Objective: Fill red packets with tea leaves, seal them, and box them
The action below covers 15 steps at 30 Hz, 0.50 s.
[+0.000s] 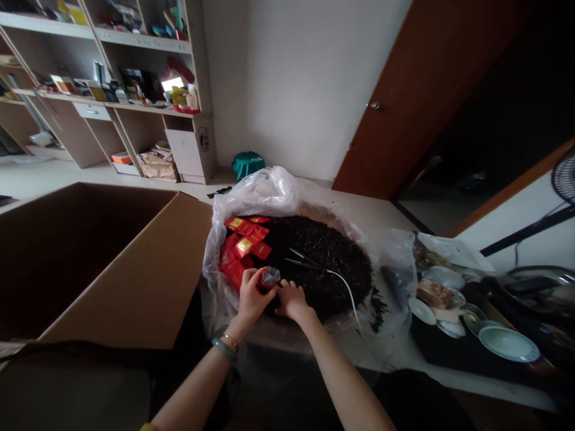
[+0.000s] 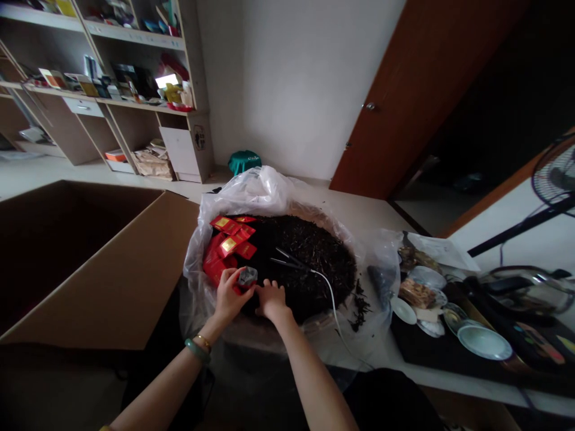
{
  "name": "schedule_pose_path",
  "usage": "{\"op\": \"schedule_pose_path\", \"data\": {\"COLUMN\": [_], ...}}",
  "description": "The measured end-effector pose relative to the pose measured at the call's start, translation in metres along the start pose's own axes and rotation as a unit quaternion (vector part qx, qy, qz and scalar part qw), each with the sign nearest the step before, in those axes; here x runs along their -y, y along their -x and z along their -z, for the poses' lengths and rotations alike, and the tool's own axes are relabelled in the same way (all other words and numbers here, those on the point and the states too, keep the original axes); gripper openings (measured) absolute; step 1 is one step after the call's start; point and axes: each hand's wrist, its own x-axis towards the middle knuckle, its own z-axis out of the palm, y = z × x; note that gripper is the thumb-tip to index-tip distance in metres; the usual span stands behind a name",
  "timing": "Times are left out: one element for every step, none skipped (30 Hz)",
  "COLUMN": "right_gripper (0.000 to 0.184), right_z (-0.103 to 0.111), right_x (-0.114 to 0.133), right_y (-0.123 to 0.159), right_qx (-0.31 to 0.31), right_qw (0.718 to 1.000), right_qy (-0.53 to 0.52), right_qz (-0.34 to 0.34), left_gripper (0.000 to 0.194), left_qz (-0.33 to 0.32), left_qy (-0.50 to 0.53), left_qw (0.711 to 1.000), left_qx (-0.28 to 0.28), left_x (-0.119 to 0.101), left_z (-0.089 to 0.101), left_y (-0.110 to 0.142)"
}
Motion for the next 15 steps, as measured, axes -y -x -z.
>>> {"op": "schedule_pose_path", "data": {"right_gripper": [0.057,0.052,0.049,0.046,0.045,0.043,0.041,0.038,0.035,0.032,0.030,0.029,0.028,0.026,0.024], "right_z": [-0.001,-0.001,-0.002,-0.002,-0.002,-0.002,-0.002,-0.001,0.000,0.002,0.004,0.008,0.012,0.017,0.023], "right_x": [-0.002,-0.004,-0.007,-0.009,-0.012,-0.014,-0.017,-0.019,-0.022,-0.026,-0.030,-0.034,-0.038,-0.042,-0.046], "right_y": [0.001,0.002,0.001,0.000,-0.002,-0.004,-0.007,-0.009,-0.011,-0.013,-0.015,-0.015,-0.016,-0.016,-0.015], "right_qx": [-0.013,-0.028,-0.044,-0.061,-0.076,-0.089,-0.100,-0.108,-0.116,-0.125,-0.135,-0.149,-0.169,-0.194,-0.223], "right_qw": [1.000,0.999,0.999,0.997,0.995,0.992,0.989,0.986,0.984,0.981,0.978,0.973,0.965,0.953,0.936], "right_qy": [-0.004,-0.009,-0.022,-0.040,-0.060,-0.082,-0.102,-0.120,-0.134,-0.146,-0.156,-0.172,-0.197,-0.232,-0.274], "right_qz": [-0.007,-0.013,-0.018,-0.023,-0.027,-0.030,-0.031,-0.032,-0.033,-0.033,-0.033,-0.030,-0.023,-0.012,0.003], "left_gripper": [0.043,0.044,0.044,0.045,0.045,0.046,0.046,0.047,0.047,0.047,0.046,0.046,0.045,0.046,0.046], "left_qz": [-0.006,-0.012,-0.017,-0.020,-0.023,-0.027,-0.030,-0.032,-0.030,-0.026,-0.020,-0.013,-0.007,-0.004,-0.003], "left_qy": [0.002,0.004,0.006,0.009,0.011,0.013,0.014,0.014,0.013,0.012,0.012,0.012,0.012,0.010,0.009], "left_qw": [1.000,1.000,1.000,1.000,1.000,0.999,0.999,0.999,0.999,0.999,0.999,0.999,0.999,0.999,0.999], "left_qx": [0.003,0.005,0.007,0.010,0.015,0.021,0.027,0.031,0.033,0.033,0.033,0.035,0.038,0.041,0.044], "left_x": [0.002,0.004,0.006,0.008,0.009,0.011,0.012,0.012,0.013,0.014,0.015,0.016,0.017,0.018,0.019], "left_z": [-0.001,-0.002,-0.003,-0.005,-0.006,-0.007,-0.008,-0.009,-0.009,-0.010,-0.011,-0.012,-0.014,-0.015,-0.016], "left_y": [-0.003,-0.007,-0.010,-0.013,-0.015,-0.017,-0.019,-0.020,-0.020,-0.020,-0.021,-0.021,-0.021,-0.021,-0.021]}}
